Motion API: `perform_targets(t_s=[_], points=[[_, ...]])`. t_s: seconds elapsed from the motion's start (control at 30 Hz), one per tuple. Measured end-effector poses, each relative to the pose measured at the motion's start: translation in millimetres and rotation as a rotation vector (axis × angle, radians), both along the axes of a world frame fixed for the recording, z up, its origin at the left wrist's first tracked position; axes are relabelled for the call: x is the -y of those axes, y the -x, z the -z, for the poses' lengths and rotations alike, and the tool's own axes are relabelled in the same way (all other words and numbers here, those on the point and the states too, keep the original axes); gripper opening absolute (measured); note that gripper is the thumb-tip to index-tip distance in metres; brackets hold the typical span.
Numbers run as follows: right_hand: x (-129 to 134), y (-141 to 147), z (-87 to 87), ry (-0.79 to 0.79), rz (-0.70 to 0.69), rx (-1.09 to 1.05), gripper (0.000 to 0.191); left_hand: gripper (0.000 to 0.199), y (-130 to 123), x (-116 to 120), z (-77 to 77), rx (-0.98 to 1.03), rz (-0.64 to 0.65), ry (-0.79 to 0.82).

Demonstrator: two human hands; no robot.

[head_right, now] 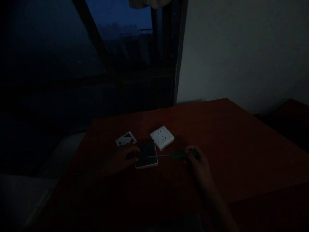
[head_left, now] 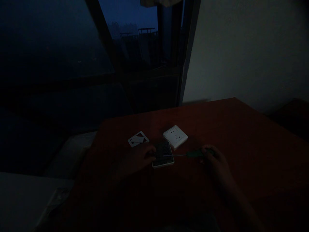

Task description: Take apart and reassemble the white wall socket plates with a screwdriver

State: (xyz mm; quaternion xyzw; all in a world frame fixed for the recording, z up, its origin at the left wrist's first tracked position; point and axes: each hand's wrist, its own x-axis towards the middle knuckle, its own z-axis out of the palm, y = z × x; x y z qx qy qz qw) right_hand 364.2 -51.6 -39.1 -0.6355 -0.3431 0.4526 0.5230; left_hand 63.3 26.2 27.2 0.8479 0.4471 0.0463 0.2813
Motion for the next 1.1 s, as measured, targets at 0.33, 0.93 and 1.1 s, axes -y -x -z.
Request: perform_targets(t_s=[0.33, 0.93, 1.1], points=[[0, 1, -2.8, -0.031, 0.012, -0.010, 0.031, 0.030, 4, 0, 4.7, 0.032, -0.030, 0.065], [0, 0, 0.4, -0.012, -0.004, 0.003, 0.030, 0.017, -1, -12, 2.0, 0.009, -0.003, 0.130], [1, 3, -2.4, -0.013, 0.002, -0.003, 0.029, 0.019, 0, -15, 0.5, 0.019, -0.024, 0.108]])
